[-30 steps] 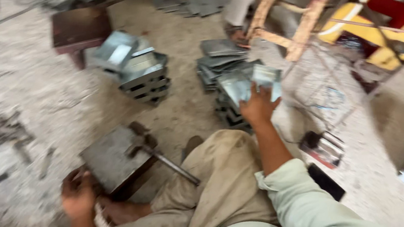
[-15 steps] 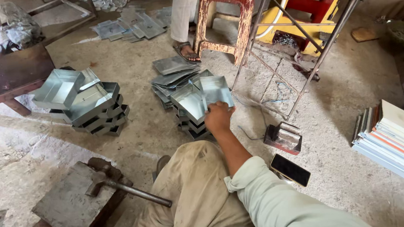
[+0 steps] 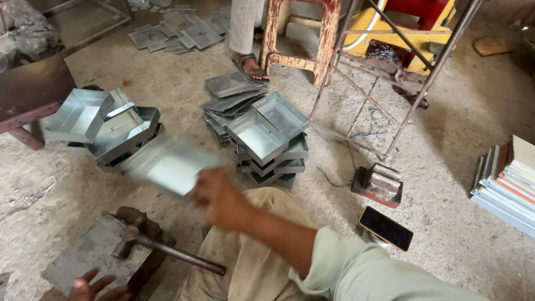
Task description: The person sits on the floor and uses a hammer to shape rectangular metal pieces on a small anvil. They repeatedly pick up metal sheets, position them on the anvil, and strike them to form a box-like shape, stacking the finished pieces nearby.
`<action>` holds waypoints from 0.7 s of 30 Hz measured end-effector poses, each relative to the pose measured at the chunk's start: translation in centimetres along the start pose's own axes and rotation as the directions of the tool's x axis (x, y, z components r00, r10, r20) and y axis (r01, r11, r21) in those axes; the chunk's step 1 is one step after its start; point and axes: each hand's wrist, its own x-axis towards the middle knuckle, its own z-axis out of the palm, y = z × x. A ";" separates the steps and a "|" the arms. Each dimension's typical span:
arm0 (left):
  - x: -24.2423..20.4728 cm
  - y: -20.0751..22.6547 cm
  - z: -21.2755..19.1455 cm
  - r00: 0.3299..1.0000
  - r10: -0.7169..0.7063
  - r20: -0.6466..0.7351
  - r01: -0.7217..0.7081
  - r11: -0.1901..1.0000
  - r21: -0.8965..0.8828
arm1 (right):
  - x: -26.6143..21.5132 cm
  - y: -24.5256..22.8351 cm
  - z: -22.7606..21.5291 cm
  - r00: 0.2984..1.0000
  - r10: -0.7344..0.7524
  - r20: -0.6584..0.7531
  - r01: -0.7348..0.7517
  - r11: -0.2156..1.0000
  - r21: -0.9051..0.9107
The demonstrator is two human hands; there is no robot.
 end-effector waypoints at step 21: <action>-1.7 4.8 -5.8 0.717 0.443 -0.538 -0.382 0.896 0.229 | -0.2 4.2 12.9 0.772 0.455 0.444 -0.624 0.675 0.393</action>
